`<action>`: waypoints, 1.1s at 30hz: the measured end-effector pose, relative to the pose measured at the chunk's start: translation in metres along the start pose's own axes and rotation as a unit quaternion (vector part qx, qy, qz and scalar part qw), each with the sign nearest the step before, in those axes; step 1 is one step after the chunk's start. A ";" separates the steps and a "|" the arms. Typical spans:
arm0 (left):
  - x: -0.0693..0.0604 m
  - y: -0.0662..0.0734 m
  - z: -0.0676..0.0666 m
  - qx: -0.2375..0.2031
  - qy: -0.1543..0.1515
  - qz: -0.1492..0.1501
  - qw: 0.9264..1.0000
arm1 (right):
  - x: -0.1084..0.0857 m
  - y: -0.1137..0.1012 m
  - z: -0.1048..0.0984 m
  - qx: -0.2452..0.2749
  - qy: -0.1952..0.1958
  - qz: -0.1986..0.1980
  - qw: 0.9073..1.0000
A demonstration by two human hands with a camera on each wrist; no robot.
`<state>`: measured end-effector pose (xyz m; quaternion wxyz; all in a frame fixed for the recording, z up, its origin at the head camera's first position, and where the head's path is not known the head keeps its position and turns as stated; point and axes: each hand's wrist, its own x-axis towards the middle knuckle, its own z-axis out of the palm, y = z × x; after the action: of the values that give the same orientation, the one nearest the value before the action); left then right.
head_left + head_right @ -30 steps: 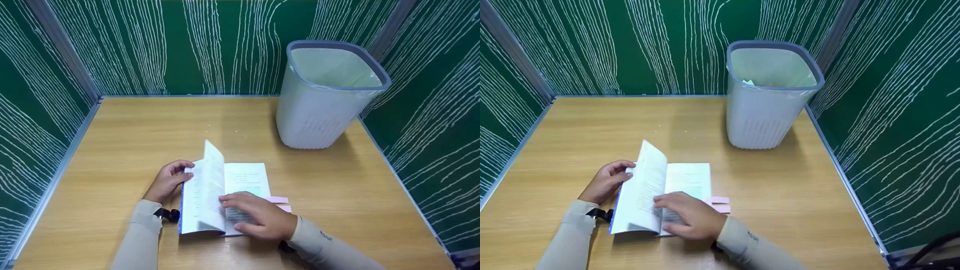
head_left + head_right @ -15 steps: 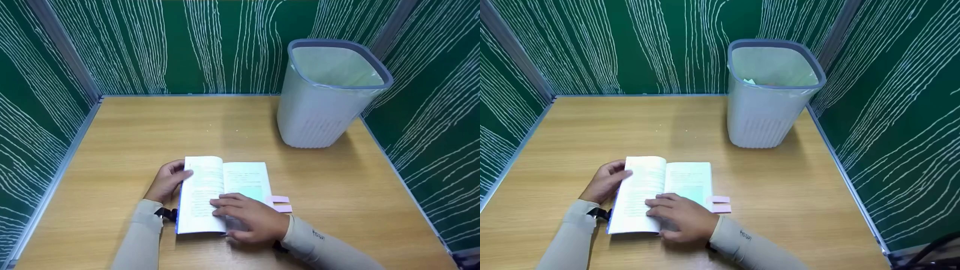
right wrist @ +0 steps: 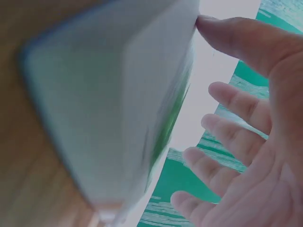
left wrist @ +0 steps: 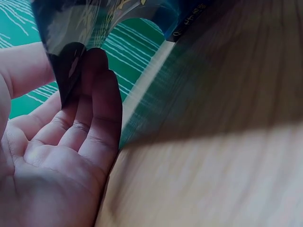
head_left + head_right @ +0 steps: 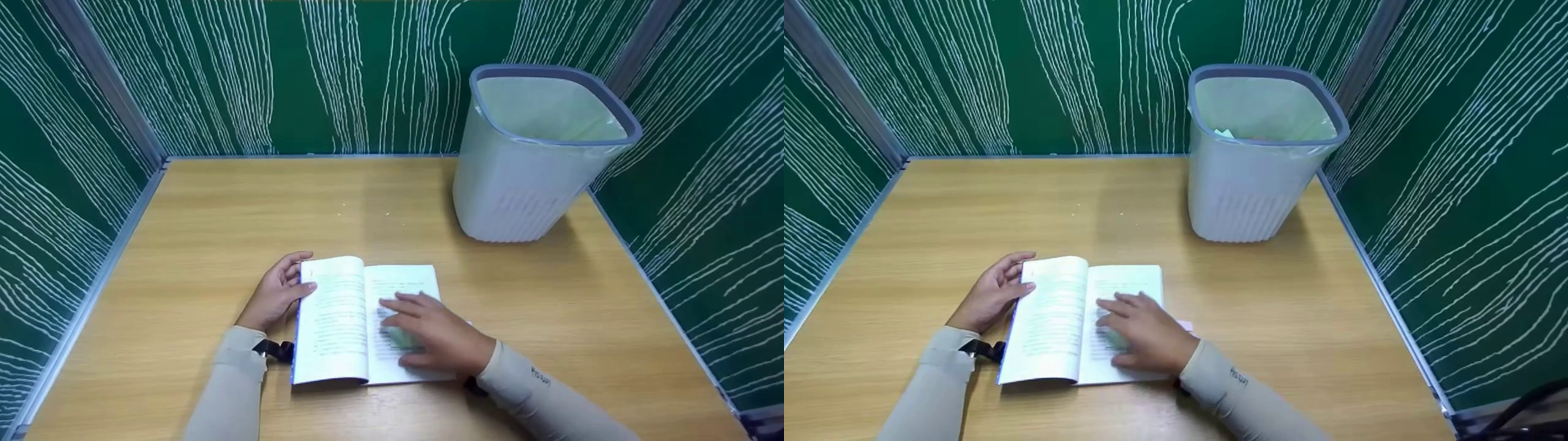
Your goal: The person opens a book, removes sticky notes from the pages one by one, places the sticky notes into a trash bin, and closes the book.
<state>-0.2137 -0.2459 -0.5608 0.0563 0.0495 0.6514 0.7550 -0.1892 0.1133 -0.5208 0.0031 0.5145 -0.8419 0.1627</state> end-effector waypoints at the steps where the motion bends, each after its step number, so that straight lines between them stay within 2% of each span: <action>1: 0.000 0.000 0.000 -0.001 0.000 0.000 1.000 | -0.001 0.002 -0.001 0.002 0.000 0.010 1.000; 5: -0.001 -0.001 0.000 -0.006 0.001 -0.003 1.000 | -0.003 0.008 -0.003 0.004 0.004 0.034 0.999; 10: -0.001 -0.001 0.001 -0.010 0.006 -0.008 1.000 | -0.004 0.011 -0.005 -0.001 0.019 0.028 0.999; 13: 0.000 -0.001 0.001 -0.005 0.005 -0.006 1.000 | -0.003 0.012 -0.007 -0.005 0.041 0.023 0.999; 22: 0.000 -0.002 -0.001 0.006 0.005 -0.002 1.000 | -0.004 0.015 -0.020 -0.016 0.104 0.039 0.994; 33: 0.001 -0.002 0.000 -0.004 0.005 -0.004 1.000 | -0.005 0.020 -0.042 -0.038 0.144 0.036 0.988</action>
<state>-0.2151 -0.2458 -0.5625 0.0563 0.0430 0.6491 0.7574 -0.2107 0.1372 -0.4871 0.1376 0.4548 -0.8562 0.2029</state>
